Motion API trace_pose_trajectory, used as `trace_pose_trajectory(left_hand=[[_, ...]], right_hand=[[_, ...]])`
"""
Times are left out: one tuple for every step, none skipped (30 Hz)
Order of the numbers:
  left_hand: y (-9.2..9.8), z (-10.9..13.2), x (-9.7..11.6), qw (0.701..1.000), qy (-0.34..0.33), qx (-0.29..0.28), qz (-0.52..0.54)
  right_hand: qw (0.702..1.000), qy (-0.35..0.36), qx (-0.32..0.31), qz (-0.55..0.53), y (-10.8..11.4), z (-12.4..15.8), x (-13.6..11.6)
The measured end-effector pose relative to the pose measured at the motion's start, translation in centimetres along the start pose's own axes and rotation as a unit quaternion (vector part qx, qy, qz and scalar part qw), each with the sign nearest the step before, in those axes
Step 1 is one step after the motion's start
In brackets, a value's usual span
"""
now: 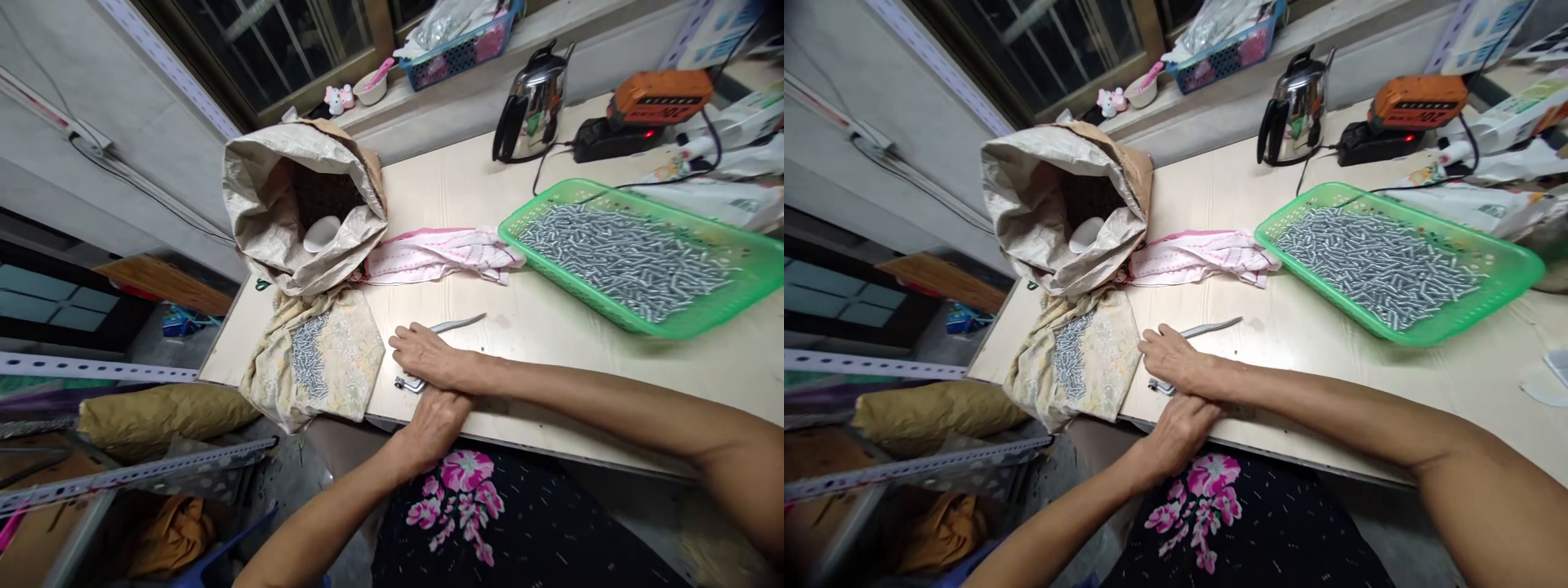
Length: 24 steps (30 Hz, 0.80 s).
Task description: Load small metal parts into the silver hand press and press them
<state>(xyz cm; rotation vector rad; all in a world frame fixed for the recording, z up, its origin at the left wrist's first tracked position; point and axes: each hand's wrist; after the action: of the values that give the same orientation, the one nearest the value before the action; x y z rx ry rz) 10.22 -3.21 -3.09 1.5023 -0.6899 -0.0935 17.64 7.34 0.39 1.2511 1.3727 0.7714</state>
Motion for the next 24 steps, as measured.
trace_pose_trajectory(left_hand=[[0.6,0.7,0.2,1.0,-0.013,0.004,0.003],[1.4,1.5,0.3,1.0,-0.028,0.014,0.006],[2.2,2.4,0.2,0.999,-0.038,0.035,0.007],[3.1,3.3,-0.2,0.997,-0.04,0.065,0.002],[4.1,4.1,-1.0,0.994,-0.029,0.1,-0.012],[5.2,4.9,-2.1,0.99,0.001,0.136,-0.035],[6.3,5.6,-3.6,0.983,0.047,0.163,-0.066],[7.5,6.2,-5.2,0.972,0.107,0.182,-0.103],[8.6,6.7,-7.0,0.955,0.179,0.189,-0.141],[9.6,7.0,-8.8,0.936,0.24,0.191,-0.175],[10.5,7.2,-10.5,0.917,0.293,0.182,-0.202],[11.2,7.3,-12.0,0.901,0.334,0.167,-0.222],[11.7,7.3,-13.3,0.889,0.364,0.145,-0.238],[12.1,7.2,-14.4,0.879,0.387,0.121,-0.252],[12.2,7.1,-15.1,0.871,0.402,0.097,-0.264],[12.3,6.9,-15.7,0.865,0.413,0.075,-0.275],[12.3,6.6,-16.0,0.86,0.42,0.054,-0.285],[12.3,6.4,-16.2,0.855,0.425,0.036,-0.294],[12.2,6.2,-16.4,0.852,0.427,0.02,-0.301],[12.2,6.0,-16.4,0.851,0.428,0.005,-0.305],[12.3,5.8,-16.4,0.85,0.428,-0.007,-0.306],[12.4,5.7,-16.4,0.852,0.426,-0.016,-0.304],[12.6,5.7,-16.3,0.856,0.422,-0.023,-0.298],[12.8,5.7,-16.3,0.859,0.418,-0.025,-0.294]], right_hand=[[1.0,0.02,-0.002,0.017,-0.4,-0.4,-0.1],[0.998,0.044,-0.007,0.041,-0.6,-0.5,0.0],[0.996,0.069,-0.014,0.063,-0.9,-0.5,0.0],[0.992,0.092,-0.018,0.081,-1.1,-0.5,0.1],[0.99,0.108,-0.019,0.094,-1.2,-0.4,0.3],[0.988,0.119,-0.016,0.1,-1.4,-0.3,0.4],[0.986,0.128,-0.014,0.104,-1.5,-0.2,0.6],[0.985,0.137,-0.011,0.108,-1.6,-0.1,0.8],[0.983,0.143,-0.007,0.112,-1.6,0.0,0.9],[0.983,0.147,-0.004,0.114,-1.7,0.0,1.1],[0.983,0.145,-0.003,0.114,-1.7,0.0,1.2],[0.984,0.139,-0.002,0.11,-1.8,0.0,1.3],[0.986,0.128,0.0,0.103,-1.8,-0.1,1.4],[0.989,0.118,0.001,0.09,-1.8,-0.2,1.5],[0.992,0.107,0.004,0.072,-1.9,-0.4,1.4],[0.994,0.096,0.012,0.049,-1.8,-0.6,1.4],[0.996,0.082,0.028,0.025,-1.6,-0.7,1.3],[0.997,0.064,0.053,0.0,-1.2,-0.8,1.3],[0.995,0.041,0.084,-0.02,-0.5,-0.6,1.3],[0.992,0.012,0.123,-0.032,0.5,-0.2,1.4],[0.986,-0.019,0.163,-0.03,1.8,0.5,1.5],[0.978,-0.052,0.201,-0.014,3.4,1.5,1.8],[0.968,-0.089,0.234,0.018,5.3,2.8,2.2],[0.955,-0.13,0.259,0.063,7.4,4.3,2.5]])
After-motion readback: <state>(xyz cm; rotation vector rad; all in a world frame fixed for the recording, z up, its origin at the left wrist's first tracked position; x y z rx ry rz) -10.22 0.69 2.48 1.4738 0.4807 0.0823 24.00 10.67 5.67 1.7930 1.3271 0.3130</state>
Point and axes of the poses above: each hand's wrist, its own z-axis away from the middle knuckle, its own y-axis out of the back of the hand, x = y × z, and after that the axes turned 13 degrees about y, right-handed
